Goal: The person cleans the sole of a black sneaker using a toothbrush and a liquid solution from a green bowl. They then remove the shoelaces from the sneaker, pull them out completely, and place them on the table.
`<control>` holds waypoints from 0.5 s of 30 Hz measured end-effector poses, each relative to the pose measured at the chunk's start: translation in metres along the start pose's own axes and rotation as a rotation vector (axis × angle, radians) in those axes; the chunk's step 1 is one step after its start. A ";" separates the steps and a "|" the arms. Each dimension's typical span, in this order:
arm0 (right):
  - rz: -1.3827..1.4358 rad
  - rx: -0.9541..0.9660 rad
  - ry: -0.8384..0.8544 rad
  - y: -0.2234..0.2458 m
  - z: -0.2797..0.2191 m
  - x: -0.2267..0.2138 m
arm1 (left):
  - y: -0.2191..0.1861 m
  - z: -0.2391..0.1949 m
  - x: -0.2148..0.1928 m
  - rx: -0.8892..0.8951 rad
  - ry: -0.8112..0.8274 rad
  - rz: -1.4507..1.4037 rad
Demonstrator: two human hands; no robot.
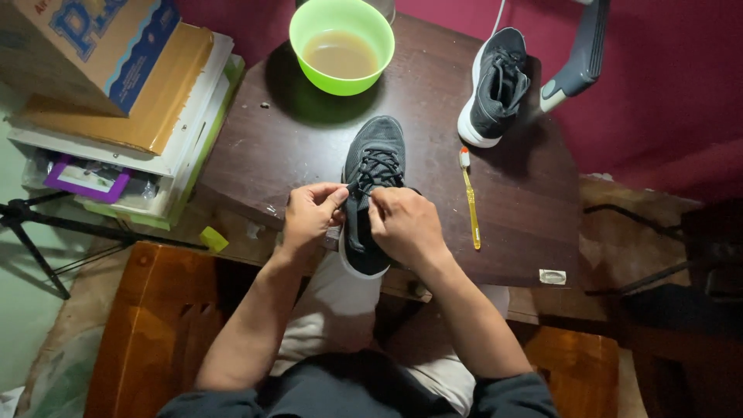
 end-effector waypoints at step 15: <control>-0.482 -0.007 -0.248 0.003 0.015 0.030 | -0.001 0.001 0.001 0.040 -0.028 0.077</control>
Point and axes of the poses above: each hand's wrist, its own z-axis towards the middle knuckle, its own x-axis out of the palm, y = z × x, the point moved 3 cm from there along z, towards the middle knuckle, and after that the axes turned 13 degrees about y, right-handed, at the moved point
